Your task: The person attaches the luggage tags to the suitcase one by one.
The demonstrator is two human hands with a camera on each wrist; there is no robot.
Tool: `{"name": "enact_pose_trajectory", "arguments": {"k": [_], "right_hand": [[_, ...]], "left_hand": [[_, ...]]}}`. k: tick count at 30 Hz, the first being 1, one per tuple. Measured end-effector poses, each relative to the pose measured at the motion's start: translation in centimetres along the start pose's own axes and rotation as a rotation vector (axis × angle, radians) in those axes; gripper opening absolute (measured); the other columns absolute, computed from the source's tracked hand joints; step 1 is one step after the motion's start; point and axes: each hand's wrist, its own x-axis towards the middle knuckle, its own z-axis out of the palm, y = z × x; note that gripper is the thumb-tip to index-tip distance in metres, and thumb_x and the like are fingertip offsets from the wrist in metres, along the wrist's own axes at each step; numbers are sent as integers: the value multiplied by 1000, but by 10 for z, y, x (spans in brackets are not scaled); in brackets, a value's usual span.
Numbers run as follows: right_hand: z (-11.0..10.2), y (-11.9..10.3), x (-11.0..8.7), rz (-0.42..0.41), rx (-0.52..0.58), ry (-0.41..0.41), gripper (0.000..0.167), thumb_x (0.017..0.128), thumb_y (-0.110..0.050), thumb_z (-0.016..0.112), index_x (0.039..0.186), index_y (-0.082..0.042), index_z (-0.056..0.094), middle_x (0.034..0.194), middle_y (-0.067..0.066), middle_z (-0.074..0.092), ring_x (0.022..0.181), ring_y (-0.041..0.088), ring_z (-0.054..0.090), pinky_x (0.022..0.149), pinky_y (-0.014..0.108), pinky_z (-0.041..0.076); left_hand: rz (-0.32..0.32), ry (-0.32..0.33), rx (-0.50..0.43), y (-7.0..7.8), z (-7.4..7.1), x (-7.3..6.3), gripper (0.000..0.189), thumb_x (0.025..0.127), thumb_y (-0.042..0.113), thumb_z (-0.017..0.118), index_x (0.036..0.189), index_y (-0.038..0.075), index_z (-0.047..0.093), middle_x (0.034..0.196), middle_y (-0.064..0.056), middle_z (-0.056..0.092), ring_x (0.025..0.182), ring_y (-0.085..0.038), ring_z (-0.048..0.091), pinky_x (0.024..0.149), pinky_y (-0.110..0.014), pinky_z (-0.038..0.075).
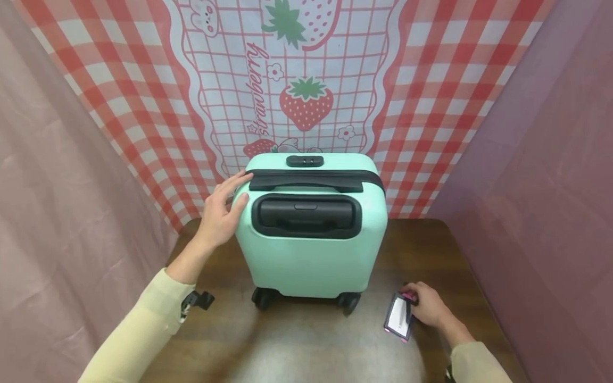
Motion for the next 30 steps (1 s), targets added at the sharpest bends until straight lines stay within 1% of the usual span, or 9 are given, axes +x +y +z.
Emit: {"name": "enact_pose_trajectory", "arguments": {"k": [4, 10, 15, 18, 24, 27, 30], "right_hand": [[-5, 0, -1, -14, 19, 17, 28, 76, 4, 81, 103, -4, 77, 89, 3, 65, 76, 8, 64, 67, 27, 55], [-16, -2, 1, 41, 28, -21, 26, 81, 4, 80, 105, -7, 77, 91, 0, 65, 79, 3, 62, 67, 25, 54], [-24, -7, 2, 59, 25, -42, 25, 83, 2, 79, 105, -10, 77, 93, -1, 74, 78, 0, 64, 66, 24, 53], [-32, -12, 6, 35, 12, -38, 24, 84, 2, 79, 104, -11, 78, 91, -2, 78, 76, -2, 64, 65, 24, 53], [-51, -25, 12, -13, -22, 3, 25, 85, 3, 78, 103, -14, 78, 88, -5, 76, 77, -3, 64, 66, 25, 55], [-63, -31, 14, -36, -39, 48, 27, 84, 4, 80, 105, -14, 78, 89, -4, 76, 77, -4, 65, 66, 25, 57], [-76, -34, 17, -79, -68, 113, 30, 81, 6, 81, 105, -13, 79, 90, -2, 77, 77, -3, 65, 64, 25, 57]], "left_hand": [[-17, 0, 6, 0, 1, -1, 47, 104, 32, 59, 149, 20, 64, 161, -9, 56, 143, -36, 52, 115, -61, 43], [-23, 2, 4, -1, 2, -1, 47, 105, 33, 58, 149, 21, 63, 162, -8, 54, 139, -36, 53, 113, -61, 45], [-18, 4, 4, 0, 3, -1, 47, 104, 34, 59, 149, 21, 64, 162, -8, 54, 138, -36, 53, 112, -61, 46], [-19, 5, 4, 1, 3, -1, 47, 104, 34, 59, 149, 21, 64, 163, -7, 54, 137, -36, 54, 111, -61, 45], [-20, 6, 7, 1, 2, -1, 47, 105, 35, 58, 149, 22, 64, 162, -7, 54, 137, -36, 53, 112, -62, 45], [-18, 5, 10, 0, 3, -1, 47, 105, 35, 57, 150, 21, 63, 162, -8, 54, 139, -36, 52, 113, -62, 44], [-18, 2, 12, -1, 3, -1, 47, 105, 35, 58, 150, 21, 63, 162, -8, 54, 140, -36, 52, 114, -62, 44]]}}
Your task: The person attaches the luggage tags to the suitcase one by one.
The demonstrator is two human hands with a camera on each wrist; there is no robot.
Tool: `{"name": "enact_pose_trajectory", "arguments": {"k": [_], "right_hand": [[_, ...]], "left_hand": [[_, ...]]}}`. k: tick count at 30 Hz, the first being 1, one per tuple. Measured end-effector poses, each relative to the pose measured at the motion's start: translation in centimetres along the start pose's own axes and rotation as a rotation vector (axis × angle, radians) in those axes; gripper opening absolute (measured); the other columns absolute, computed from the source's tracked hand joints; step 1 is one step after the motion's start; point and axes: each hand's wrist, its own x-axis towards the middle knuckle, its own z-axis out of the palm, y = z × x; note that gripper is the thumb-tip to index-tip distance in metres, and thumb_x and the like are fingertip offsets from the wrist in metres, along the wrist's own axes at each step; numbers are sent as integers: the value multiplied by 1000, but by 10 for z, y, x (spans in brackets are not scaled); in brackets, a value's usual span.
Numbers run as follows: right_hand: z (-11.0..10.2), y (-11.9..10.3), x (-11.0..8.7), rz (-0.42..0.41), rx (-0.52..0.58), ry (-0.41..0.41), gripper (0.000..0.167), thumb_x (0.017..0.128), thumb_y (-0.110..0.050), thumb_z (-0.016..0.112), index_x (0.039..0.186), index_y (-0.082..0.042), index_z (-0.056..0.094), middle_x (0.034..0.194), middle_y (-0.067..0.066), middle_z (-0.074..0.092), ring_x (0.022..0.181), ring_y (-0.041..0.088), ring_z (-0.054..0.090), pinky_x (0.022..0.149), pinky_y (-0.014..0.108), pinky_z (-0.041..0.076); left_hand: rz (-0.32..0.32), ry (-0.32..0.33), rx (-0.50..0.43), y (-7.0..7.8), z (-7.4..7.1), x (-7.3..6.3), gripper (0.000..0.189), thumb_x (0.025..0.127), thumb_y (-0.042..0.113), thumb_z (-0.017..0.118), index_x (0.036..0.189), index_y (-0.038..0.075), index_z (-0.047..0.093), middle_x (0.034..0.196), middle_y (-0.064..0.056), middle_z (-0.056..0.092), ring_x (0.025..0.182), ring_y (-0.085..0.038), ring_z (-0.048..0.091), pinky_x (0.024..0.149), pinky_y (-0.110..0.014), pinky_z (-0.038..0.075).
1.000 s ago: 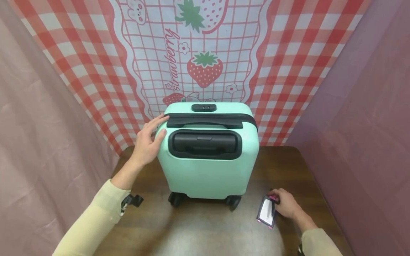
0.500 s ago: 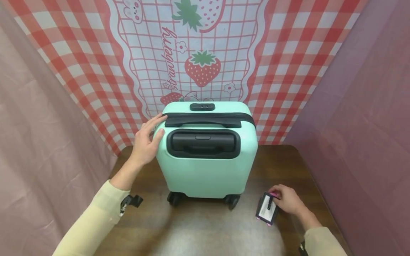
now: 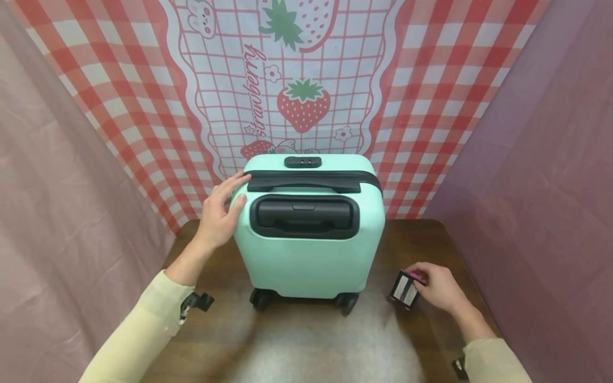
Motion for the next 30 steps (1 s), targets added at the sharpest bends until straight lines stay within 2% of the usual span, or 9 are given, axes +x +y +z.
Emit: {"name": "enact_pose_trajectory", "arguments": {"k": [7, 12, 16, 24, 27, 30], "right_hand": [[-37, -7, 18, -64, -58, 103, 34, 77, 6, 85, 106, -13, 79, 94, 3, 79, 76, 1, 67, 63, 25, 55], [-65, -18, 31, -97, -115, 170, 37, 74, 6, 87, 106, -13, 80, 93, 2, 79, 77, 4, 67, 67, 15, 50], [-87, -30, 45, -134, -160, 244, 38, 71, 6, 86, 105, -12, 81, 91, 2, 78, 77, 6, 67, 70, 8, 44], [-135, -62, 74, -202, -214, 349, 39, 70, 7, 84, 105, -11, 81, 89, 3, 75, 77, 6, 62, 71, 7, 41], [-156, -76, 83, -217, -234, 387, 39, 70, 7, 83, 105, -11, 81, 89, 3, 75, 79, -2, 59, 73, 5, 39], [-176, -90, 91, -231, -234, 409, 40, 71, 7, 81, 107, -11, 82, 90, 5, 75, 84, -18, 49, 75, 3, 38]], "left_hand": [[2, 0, 3, 1, -1, 0, 47, 105, 35, 57, 150, 21, 63, 162, -9, 54, 138, -36, 53, 113, -62, 45], [7, -3, 6, 2, -2, 0, 47, 105, 35, 58, 150, 20, 63, 161, -10, 55, 138, -37, 53, 112, -62, 45], [13, -9, 7, 2, -2, 1, 48, 105, 35, 58, 150, 21, 63, 161, -10, 55, 137, -37, 54, 111, -62, 46], [17, -7, 4, 2, -2, 1, 47, 105, 34, 58, 150, 20, 63, 161, -11, 55, 138, -38, 54, 112, -62, 45], [18, -7, 4, 2, -2, 1, 47, 105, 34, 58, 150, 20, 63, 161, -11, 55, 137, -38, 54, 112, -62, 45], [18, -6, 6, 2, -2, 1, 47, 105, 35, 58, 150, 21, 63, 161, -11, 55, 138, -37, 54, 112, -62, 45]]}}
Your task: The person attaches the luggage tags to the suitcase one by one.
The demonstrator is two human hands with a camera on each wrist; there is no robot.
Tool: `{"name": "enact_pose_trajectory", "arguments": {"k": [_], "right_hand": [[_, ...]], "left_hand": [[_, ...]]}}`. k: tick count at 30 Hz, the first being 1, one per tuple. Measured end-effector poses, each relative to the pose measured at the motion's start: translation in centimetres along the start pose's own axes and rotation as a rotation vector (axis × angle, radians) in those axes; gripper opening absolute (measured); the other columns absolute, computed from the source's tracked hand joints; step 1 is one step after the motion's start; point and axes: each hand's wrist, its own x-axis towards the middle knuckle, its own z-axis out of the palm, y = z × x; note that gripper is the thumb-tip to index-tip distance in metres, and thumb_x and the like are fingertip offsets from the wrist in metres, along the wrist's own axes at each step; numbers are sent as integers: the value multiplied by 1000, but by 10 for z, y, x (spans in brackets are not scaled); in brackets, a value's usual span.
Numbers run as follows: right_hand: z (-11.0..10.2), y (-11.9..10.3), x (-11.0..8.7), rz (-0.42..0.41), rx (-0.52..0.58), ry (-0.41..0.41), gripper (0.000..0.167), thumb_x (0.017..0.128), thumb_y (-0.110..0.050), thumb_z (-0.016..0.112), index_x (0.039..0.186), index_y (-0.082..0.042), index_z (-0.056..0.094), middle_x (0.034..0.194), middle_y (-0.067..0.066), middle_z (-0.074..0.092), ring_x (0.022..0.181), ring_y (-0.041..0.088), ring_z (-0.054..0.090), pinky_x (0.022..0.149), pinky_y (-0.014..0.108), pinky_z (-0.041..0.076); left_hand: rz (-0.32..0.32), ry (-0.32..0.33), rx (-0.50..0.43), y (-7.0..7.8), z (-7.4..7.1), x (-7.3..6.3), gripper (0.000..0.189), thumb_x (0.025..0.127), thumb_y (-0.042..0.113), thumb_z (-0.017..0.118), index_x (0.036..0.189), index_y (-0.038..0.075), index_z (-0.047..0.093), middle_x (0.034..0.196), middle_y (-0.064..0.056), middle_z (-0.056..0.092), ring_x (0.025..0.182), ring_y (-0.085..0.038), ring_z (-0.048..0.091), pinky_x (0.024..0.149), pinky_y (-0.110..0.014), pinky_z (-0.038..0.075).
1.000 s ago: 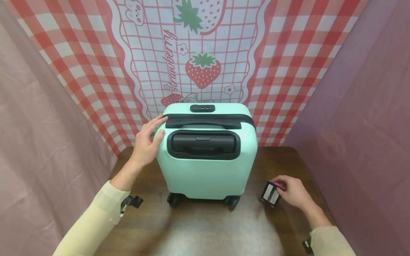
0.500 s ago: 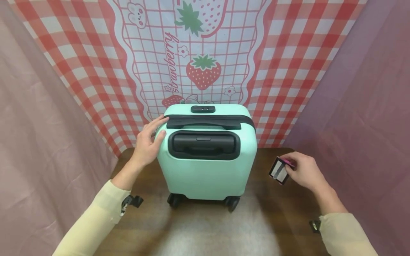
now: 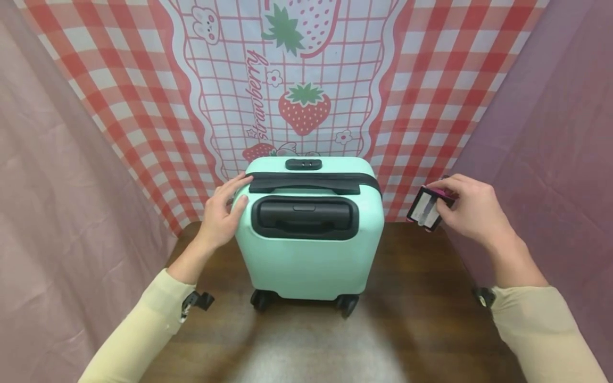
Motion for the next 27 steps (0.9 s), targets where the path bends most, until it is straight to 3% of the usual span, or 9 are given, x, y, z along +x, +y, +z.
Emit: {"name": "enact_pose_trajectory", "arguments": {"k": [4, 10, 17, 27], "right_hand": [[-18, -10, 19, -21, 4, 10, 42, 73, 7, 79, 110, -11, 82, 94, 7, 75, 89, -29, 39, 77, 1, 37], [-35, -26, 37, -48, 34, 9, 40, 76, 7, 78, 113, -10, 80, 96, 5, 73, 90, -25, 42, 80, -1, 36], [-39, -38, 48, -108, 45, 29, 43, 75, 7, 80, 113, -13, 81, 93, 3, 74, 89, -23, 44, 81, -2, 36], [-46, -59, 63, -127, 80, 45, 41, 76, 8, 82, 112, -10, 82, 93, 4, 74, 88, -18, 46, 85, -3, 35]], "left_hand": [[-4, 1, 1, -1, 1, 0, 47, 105, 34, 58, 150, 21, 63, 161, -11, 55, 138, -37, 54, 112, -62, 45], [-1, 7, 11, -1, 1, 1, 47, 105, 34, 58, 149, 21, 64, 160, -11, 56, 137, -38, 54, 111, -62, 46], [-9, 1, 14, 0, 1, 0, 47, 105, 34, 58, 150, 21, 63, 161, -11, 55, 137, -37, 54, 112, -62, 45], [-1, -2, 15, 1, 0, 1, 47, 105, 34, 59, 149, 20, 63, 161, -12, 55, 138, -38, 54, 113, -62, 45]]}}
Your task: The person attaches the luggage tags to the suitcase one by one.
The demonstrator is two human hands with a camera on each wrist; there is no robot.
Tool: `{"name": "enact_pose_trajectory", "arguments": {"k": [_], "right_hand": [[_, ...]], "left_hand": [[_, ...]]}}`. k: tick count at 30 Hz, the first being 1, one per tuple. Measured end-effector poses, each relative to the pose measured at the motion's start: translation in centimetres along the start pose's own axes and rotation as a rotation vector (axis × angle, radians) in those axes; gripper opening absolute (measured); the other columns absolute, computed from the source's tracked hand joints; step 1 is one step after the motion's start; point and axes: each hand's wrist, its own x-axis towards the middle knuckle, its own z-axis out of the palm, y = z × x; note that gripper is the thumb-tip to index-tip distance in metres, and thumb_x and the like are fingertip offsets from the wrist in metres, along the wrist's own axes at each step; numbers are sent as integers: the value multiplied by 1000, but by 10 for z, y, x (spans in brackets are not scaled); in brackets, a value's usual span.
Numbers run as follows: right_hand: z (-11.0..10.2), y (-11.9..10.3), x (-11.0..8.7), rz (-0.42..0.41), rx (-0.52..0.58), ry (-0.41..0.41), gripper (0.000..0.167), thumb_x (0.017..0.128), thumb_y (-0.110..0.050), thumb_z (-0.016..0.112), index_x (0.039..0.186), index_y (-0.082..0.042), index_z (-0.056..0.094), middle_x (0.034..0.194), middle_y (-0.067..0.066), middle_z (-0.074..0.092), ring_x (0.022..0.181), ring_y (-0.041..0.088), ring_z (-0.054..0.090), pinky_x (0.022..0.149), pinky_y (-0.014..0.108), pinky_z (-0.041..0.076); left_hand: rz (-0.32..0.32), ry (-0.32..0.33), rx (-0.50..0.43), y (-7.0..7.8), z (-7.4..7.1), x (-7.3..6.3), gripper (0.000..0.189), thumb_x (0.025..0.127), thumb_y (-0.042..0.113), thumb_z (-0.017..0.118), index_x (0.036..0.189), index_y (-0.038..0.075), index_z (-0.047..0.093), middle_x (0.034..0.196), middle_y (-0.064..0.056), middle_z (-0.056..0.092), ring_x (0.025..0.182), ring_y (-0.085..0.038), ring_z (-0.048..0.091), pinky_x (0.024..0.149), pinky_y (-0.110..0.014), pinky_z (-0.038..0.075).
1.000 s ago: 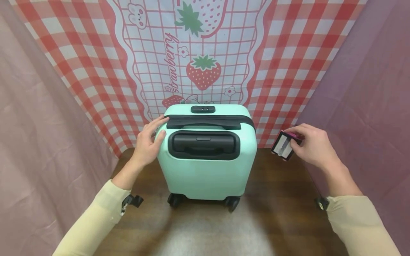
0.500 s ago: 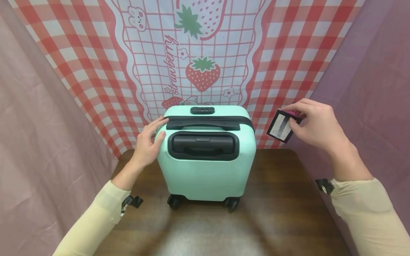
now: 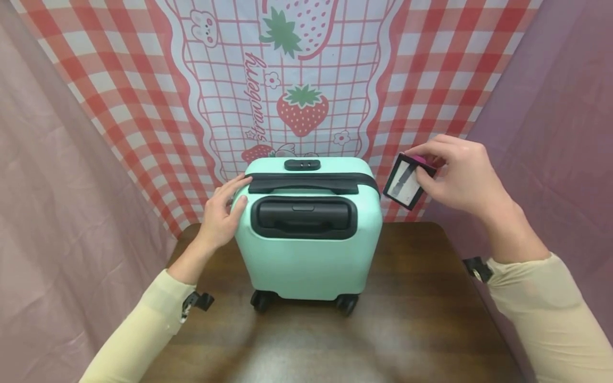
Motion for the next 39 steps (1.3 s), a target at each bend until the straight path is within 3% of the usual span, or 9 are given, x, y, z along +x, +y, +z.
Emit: {"name": "enact_pose_trajectory", "arguments": {"k": [9, 12, 16, 22, 28, 33, 39], "right_hand": [[-13, -32, 18, -42, 35, 36, 36, 78, 5, 81, 111, -7, 82, 92, 6, 74, 85, -18, 47, 85, -5, 37], [-15, -44, 22, -45, 54, 41, 36, 78, 5, 81, 112, -7, 82, 92, 6, 75, 83, -18, 48, 84, -5, 38], [-13, -57, 28, -62, 97, 56, 37, 77, 7, 83, 111, -6, 83, 92, 6, 76, 83, -17, 51, 83, -5, 41], [0, -77, 32, -64, 210, 87, 41, 75, 9, 86, 113, -5, 83, 95, 8, 78, 84, -15, 58, 81, -1, 47], [13, -102, 34, -75, 308, 96, 41, 76, 9, 88, 114, -4, 82, 96, 8, 79, 85, -10, 63, 78, 2, 51], [23, -119, 36, -108, 321, 87, 39, 77, 4, 89, 114, -7, 83, 93, 5, 78, 80, 0, 66, 76, 3, 52], [30, -129, 36, -141, 332, 72, 38, 80, 0, 87, 117, -7, 82, 94, 3, 77, 77, 5, 66, 73, 5, 53]], "left_hand": [[28, 27, 36, 12, -6, 2, 45, 101, 25, 64, 144, 15, 67, 155, -17, 59, 138, -39, 53, 114, -61, 44], [73, 52, 62, 24, -9, 3, 44, 98, 21, 67, 142, 13, 69, 150, -16, 63, 134, -37, 55, 112, -59, 47], [179, 72, 69, 46, -9, 4, 46, 94, 19, 74, 139, 11, 70, 141, -14, 69, 125, -35, 59, 104, -55, 51], [365, 40, -54, 90, -3, 3, 53, 87, 17, 87, 136, 7, 70, 120, -13, 76, 96, -22, 73, 81, -35, 63], [491, 22, -265, 136, 6, 1, 59, 75, 11, 96, 129, 2, 73, 109, -16, 79, 82, -16, 79, 79, -24, 64], [541, 66, -367, 161, 15, 2, 58, 70, 8, 100, 121, -2, 75, 107, -17, 79, 81, -15, 79, 79, -23, 64], [533, 176, -423, 169, 20, 6, 27, 76, -1, 92, 101, -3, 81, 93, -15, 80, 78, -18, 78, 75, -26, 65]]}}
